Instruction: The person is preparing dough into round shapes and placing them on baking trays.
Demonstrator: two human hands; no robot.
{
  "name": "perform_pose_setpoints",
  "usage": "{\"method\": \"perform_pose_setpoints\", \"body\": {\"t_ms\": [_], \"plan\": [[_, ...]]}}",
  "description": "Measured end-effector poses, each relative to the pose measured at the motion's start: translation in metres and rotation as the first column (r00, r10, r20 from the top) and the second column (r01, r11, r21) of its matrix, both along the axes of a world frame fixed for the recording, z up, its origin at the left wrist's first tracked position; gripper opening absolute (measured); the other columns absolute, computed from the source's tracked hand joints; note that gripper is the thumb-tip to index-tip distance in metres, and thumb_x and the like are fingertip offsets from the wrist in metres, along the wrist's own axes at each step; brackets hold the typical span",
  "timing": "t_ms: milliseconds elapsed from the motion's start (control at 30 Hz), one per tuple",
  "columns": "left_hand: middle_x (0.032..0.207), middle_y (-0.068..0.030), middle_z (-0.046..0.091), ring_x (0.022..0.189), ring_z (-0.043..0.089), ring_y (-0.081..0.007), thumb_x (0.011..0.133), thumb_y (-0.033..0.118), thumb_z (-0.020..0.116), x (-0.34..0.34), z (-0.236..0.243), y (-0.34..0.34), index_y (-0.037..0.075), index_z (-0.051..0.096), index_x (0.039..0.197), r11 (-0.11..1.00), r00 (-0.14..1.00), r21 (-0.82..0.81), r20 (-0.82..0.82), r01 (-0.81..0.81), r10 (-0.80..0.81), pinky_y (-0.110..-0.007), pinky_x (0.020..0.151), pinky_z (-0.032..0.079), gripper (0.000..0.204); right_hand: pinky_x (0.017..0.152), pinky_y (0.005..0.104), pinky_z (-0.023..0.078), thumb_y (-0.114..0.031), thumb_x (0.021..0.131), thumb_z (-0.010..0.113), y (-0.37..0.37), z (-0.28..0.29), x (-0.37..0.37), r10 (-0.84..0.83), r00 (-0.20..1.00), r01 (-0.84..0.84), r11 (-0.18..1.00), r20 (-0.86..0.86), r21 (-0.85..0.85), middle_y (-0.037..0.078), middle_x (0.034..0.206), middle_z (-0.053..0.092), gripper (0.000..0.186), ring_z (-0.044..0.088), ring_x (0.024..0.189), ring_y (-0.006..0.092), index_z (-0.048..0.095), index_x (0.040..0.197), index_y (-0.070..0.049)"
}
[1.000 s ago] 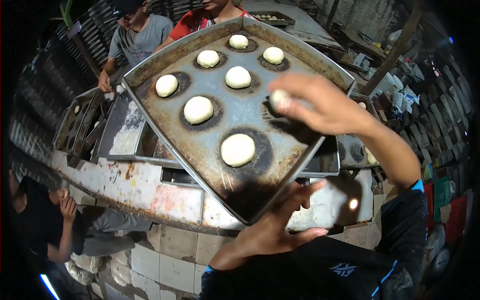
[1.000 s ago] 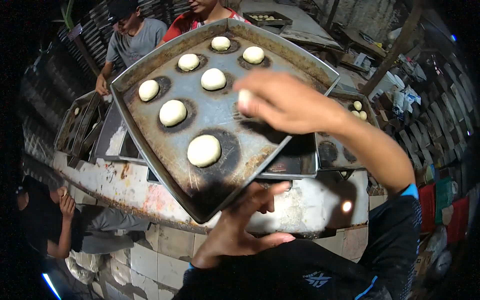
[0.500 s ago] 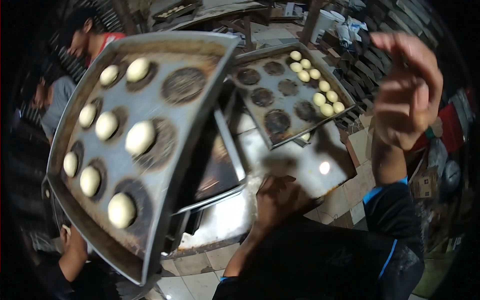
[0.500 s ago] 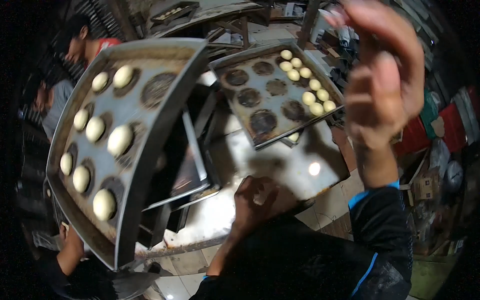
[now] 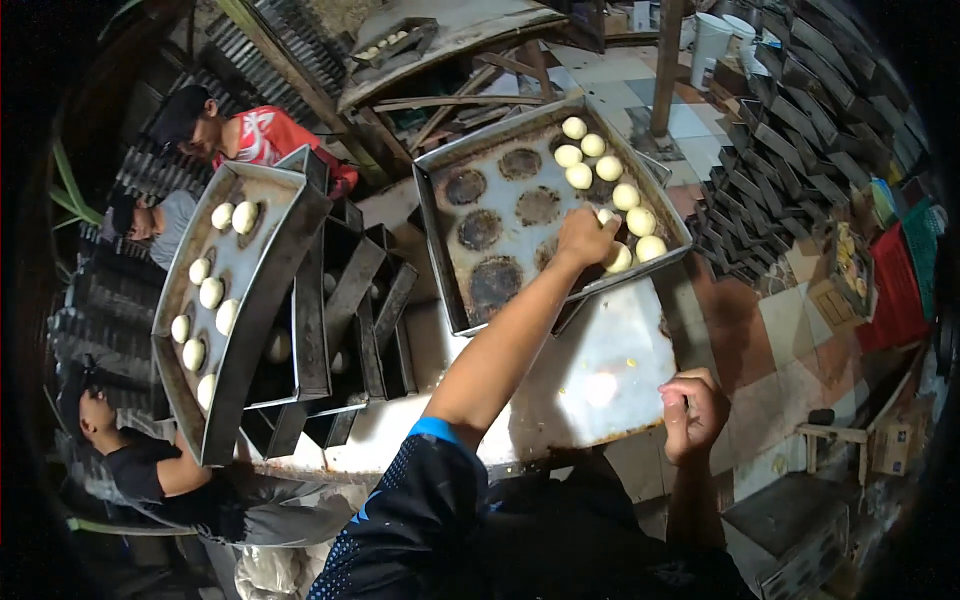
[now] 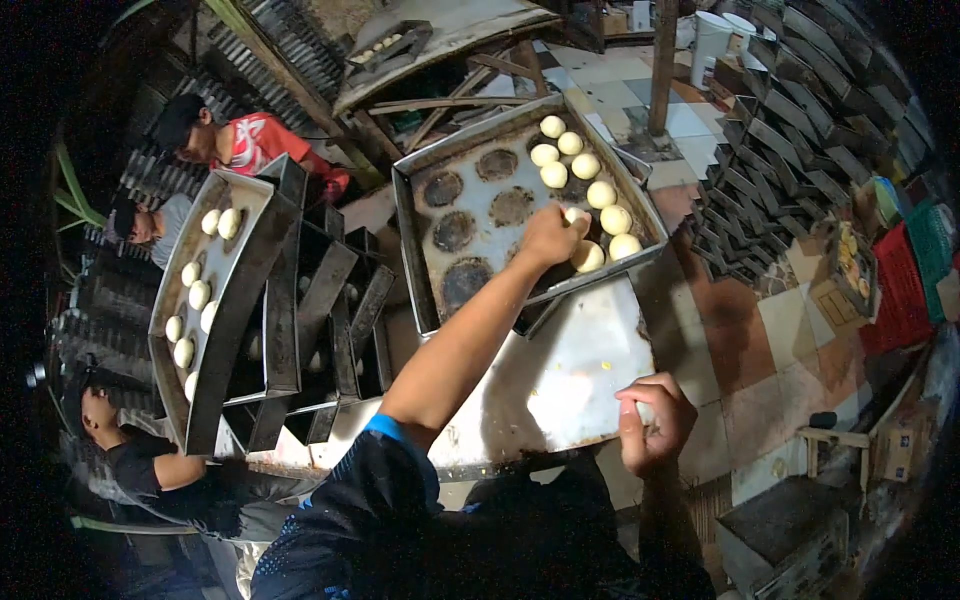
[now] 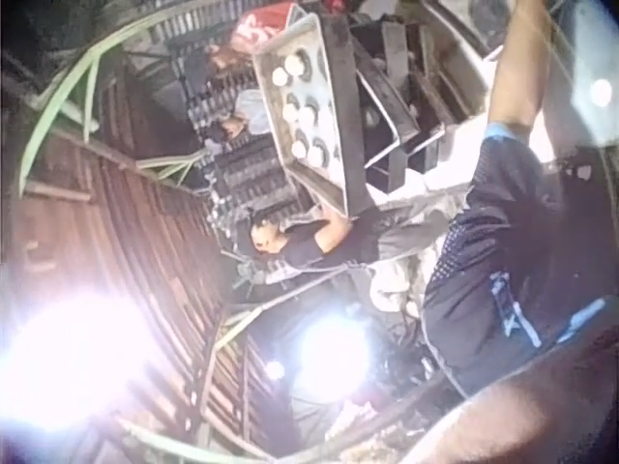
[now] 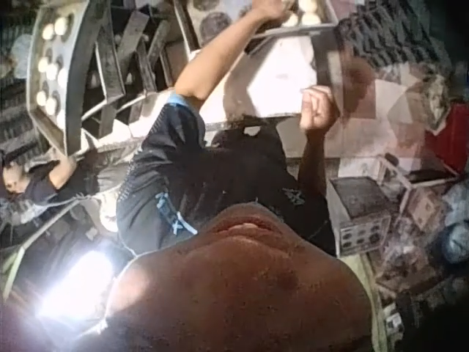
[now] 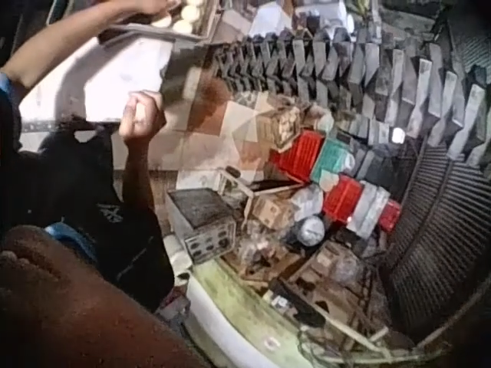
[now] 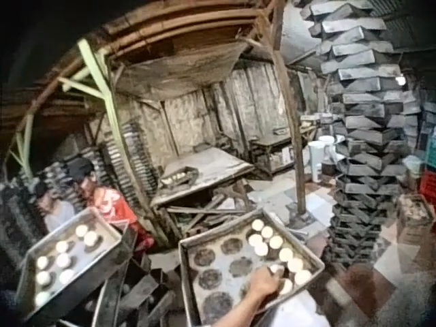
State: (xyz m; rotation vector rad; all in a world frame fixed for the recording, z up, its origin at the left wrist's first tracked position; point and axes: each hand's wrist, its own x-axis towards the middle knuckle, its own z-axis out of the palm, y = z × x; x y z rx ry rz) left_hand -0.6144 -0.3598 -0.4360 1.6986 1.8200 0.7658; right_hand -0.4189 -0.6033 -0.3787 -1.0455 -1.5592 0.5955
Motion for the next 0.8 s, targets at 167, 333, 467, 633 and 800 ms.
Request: {"method": "perform_pose_setpoints", "body": {"t_ms": [167,333,467,633,800], "plan": [[0.087,-0.0182,0.066,0.079,0.068,-0.0266,0.088,0.015,0.071,0.021,0.068,-0.127,0.003,0.048,0.109,0.797,0.975,0.602,0.147,0.047,-0.169,-0.037,0.072,0.052,0.035,0.076,0.03,0.049,-0.022,0.1,0.055,0.009,-0.02,0.019,0.07,0.953,-0.159,0.944,-0.296,-0.291,0.015,0.118,0.061,0.037,0.058,0.089,0.0159,0.062,0.12,0.007],[0.136,-0.0211,0.049,0.121,0.056,-0.0313,0.077,0.017,0.081,-0.009,0.097,-0.271,0.002,0.014,0.157,0.806,0.852,0.451,0.163,0.384,-0.497,-0.039,0.101,0.046,0.105,0.074,0.0276,0.055,-0.015,0.092,0.072,-0.019,-0.003,-0.033,0.213,0.758,-0.458,0.847,-0.617,-0.27,0.011,0.095,0.07,0.037,0.068,0.084,0.0163,0.062,0.117,0.01],[0.109,-0.0095,0.055,0.104,0.054,-0.0176,0.08,0.025,0.083,-0.063,0.088,-0.359,-0.002,0.054,0.137,0.943,0.677,0.323,0.677,0.079,-0.289,-0.028,0.087,0.046,0.07,0.098,0.0373,0.051,-0.005,0.077,0.079,-0.063,0.022,-0.089,0.487,0.871,-0.483,0.831,0.058,0.275,0.024,0.126,0.06,0.051,0.066,0.108,0.0274,0.059,0.121,0.009],[0.108,-0.0091,0.053,0.097,0.055,-0.0138,0.095,0.013,0.065,-0.111,0.096,-0.494,-0.002,0.062,0.127,0.847,0.804,0.358,0.581,-0.394,0.129,-0.024,0.077,0.048,0.035,0.092,0.0374,0.053,-0.012,0.085,0.071,-0.172,0.044,-0.189,0.602,0.751,-0.556,0.798,-0.271,0.231,0.023,0.115,0.066,0.045,0.068,0.101,0.0322,0.059,0.124,0.006],[0.143,-0.025,0.037,0.13,0.042,-0.0357,0.094,0.048,0.061,-0.144,0.065,-0.594,-0.004,0.039,0.146,0.619,0.814,0.552,0.506,-0.56,0.286,-0.043,0.109,0.034,0.077,0.063,0.03,0.053,-0.016,0.096,0.061,-0.27,0.031,-0.272,0.565,0.789,-0.527,0.824,-0.241,0.21,0.016,0.08,0.069,0.023,0.069,0.068,0.0214,0.067,0.095,0.006]]}}
